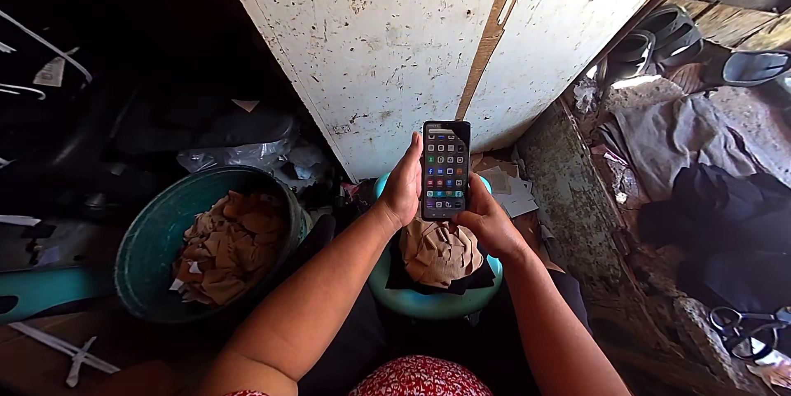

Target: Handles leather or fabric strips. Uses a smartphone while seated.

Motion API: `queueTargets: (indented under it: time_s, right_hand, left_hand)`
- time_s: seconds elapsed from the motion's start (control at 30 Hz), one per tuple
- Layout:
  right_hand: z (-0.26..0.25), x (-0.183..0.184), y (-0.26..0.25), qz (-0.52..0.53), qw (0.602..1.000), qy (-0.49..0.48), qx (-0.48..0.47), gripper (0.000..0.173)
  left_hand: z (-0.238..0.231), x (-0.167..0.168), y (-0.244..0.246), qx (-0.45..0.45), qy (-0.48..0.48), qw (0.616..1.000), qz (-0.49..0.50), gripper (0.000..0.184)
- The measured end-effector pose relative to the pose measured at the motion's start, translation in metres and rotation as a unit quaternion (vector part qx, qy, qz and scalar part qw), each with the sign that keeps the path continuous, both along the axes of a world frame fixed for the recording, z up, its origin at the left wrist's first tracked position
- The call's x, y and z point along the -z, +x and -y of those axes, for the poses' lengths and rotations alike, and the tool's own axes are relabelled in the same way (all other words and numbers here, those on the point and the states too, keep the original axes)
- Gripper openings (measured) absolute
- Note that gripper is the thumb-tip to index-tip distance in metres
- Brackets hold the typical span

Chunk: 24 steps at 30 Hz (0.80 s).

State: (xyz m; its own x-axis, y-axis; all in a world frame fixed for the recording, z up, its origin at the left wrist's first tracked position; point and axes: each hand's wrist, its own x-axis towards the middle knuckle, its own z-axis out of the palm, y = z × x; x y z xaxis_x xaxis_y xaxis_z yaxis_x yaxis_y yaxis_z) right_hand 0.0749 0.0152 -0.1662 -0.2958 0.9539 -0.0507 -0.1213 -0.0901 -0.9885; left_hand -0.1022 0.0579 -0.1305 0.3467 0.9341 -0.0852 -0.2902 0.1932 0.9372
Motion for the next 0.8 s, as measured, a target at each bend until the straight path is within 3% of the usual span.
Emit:
queueTargets:
  time_s: [0.37,0.7,0.8]
  right_hand:
    - [-0.0001,-0.0006,-0.0015,0.013,1.000,0.000,0.008,0.074]
    - [0.0005,-0.0041,-0.0028,-0.015,0.996,-0.056,0.065,0.037]
    - [0.0025,-0.0041,-0.0037,-0.025,0.994,-0.066,0.085,0.051]
  left_hand:
    - [0.0026,-0.0017,0.0007,-0.019,0.006,0.999,-0.035,0.078]
    - [0.0046,0.0048,0.0047,-0.003,0.018,0.999,-0.042,0.075]
    - [0.0065,0.0058,0.0064,0.003,0.015,0.999,-0.045,0.075]
